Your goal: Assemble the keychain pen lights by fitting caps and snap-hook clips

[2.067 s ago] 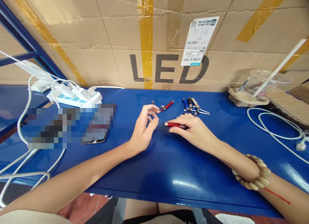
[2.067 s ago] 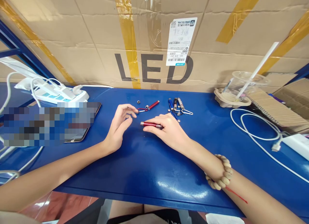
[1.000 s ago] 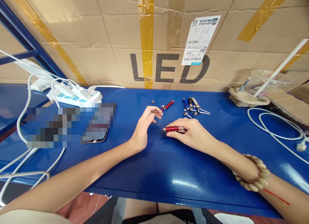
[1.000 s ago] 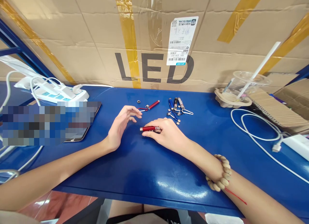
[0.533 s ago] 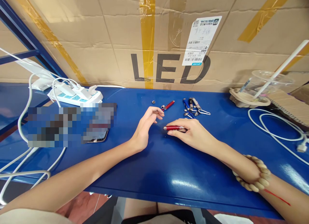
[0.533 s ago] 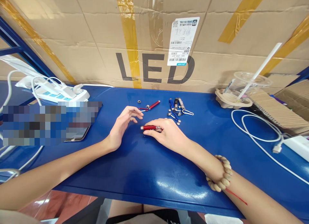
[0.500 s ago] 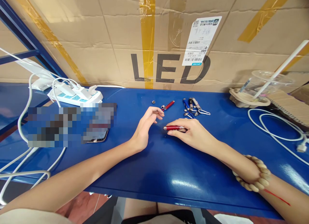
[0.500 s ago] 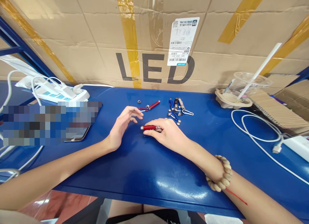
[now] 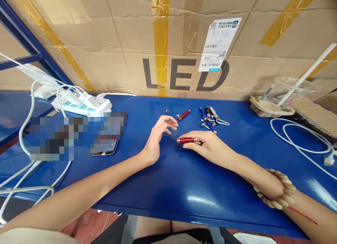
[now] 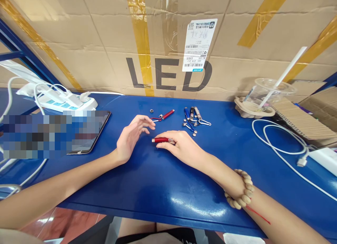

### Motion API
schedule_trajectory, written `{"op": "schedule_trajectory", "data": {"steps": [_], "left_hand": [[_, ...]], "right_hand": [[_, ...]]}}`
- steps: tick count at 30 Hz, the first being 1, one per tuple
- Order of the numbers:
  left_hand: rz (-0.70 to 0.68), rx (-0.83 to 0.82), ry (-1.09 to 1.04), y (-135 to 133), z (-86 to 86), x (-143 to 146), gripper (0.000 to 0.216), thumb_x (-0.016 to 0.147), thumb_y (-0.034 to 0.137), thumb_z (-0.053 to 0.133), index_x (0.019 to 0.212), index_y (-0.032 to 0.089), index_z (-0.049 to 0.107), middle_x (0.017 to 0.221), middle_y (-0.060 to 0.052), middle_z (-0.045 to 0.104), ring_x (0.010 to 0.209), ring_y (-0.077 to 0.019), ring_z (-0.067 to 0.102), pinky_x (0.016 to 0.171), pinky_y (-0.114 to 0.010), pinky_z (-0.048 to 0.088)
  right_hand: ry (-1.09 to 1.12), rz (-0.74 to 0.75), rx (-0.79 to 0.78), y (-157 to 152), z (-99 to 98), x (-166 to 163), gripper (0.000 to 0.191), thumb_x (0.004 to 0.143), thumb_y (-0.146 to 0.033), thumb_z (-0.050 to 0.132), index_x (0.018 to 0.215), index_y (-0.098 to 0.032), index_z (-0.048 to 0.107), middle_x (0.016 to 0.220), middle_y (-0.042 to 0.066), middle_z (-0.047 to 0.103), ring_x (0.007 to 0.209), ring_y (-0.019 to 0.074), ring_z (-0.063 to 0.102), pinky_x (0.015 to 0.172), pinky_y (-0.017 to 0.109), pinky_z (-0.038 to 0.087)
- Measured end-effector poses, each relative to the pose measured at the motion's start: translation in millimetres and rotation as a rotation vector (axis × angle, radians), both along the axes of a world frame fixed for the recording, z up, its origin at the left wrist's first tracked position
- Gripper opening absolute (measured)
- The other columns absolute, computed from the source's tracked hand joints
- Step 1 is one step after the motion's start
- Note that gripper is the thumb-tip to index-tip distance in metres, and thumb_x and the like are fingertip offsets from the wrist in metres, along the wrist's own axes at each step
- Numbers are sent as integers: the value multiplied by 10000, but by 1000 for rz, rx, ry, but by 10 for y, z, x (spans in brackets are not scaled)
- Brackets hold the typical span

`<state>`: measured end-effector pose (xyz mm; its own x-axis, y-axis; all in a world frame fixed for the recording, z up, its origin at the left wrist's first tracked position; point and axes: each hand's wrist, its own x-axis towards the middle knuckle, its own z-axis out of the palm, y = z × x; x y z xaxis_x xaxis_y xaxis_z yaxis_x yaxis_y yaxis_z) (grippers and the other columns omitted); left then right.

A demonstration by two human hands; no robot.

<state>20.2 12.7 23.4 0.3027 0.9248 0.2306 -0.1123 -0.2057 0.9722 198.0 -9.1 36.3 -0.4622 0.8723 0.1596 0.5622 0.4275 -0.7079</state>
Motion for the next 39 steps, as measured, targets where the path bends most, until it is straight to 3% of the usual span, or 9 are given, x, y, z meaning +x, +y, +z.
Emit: {"op": "schedule_trajectory", "data": {"steps": [4,8,15,20,25,30,35,39], "left_hand": [[26,-5,25,1,7,11,290,835,397,316,882,180,502,929,-58,573,863,-177,539,741,-298,418],[20,57,237,-17,5,31,186,833,361,445,861,193,521,820,-11,534,737,-125,492,694,-259,412],[-68,293,449,11,-62,24,164,794,342,568,875,201,585,817,-12,539,669,-111,475,614,-229,427],[-144,293,478,20,-89,27,170,826,282,525,955,208,607,850,-9,647,641,-114,541,657,-242,450],[-102,254,482,17,-68,37,173,850,287,469,902,216,618,855,-14,679,741,-155,600,754,-279,455],[-96,122,367,27,-80,30,150,876,268,409,993,211,483,776,0,640,775,-142,591,794,-294,448],[-86,51,218,-8,-80,49,151,861,268,446,969,214,354,923,-29,595,854,-128,560,795,-289,431],[-57,27,183,-30,-50,59,132,846,218,427,927,219,323,887,-4,552,834,-114,528,759,-271,403]], "right_hand": [[-7,7,-5,-1,4,-4,224,837,-305,548,973,-205,695,988,48,707,890,195,662,778,292,524],[10,28,20,11,-35,15,244,852,-320,528,1037,-209,641,1018,42,691,906,188,652,793,293,509],[22,-18,-27,5,-89,30,313,868,-359,495,1139,-204,480,720,-12,628,552,120,559,514,230,443],[46,-13,-13,-39,-77,2,404,840,-299,516,1221,-224,407,740,-14,588,503,98,490,473,219,410],[55,-46,14,-9,-114,8,471,818,-305,538,1256,-214,392,713,-31,526,508,89,464,482,214,410],[74,-85,11,62,-158,57,509,790,-349,581,1251,-212,412,717,-41,484,486,67,443,479,206,412],[173,-70,-59,92,-136,62,499,789,-396,579,1239,-224,446,888,27,561,634,108,578,537,236,484],[209,-162,50,121,-66,94,362,844,-416,514,1134,-204,564,956,69,604,789,146,616,638,261,508]]}}
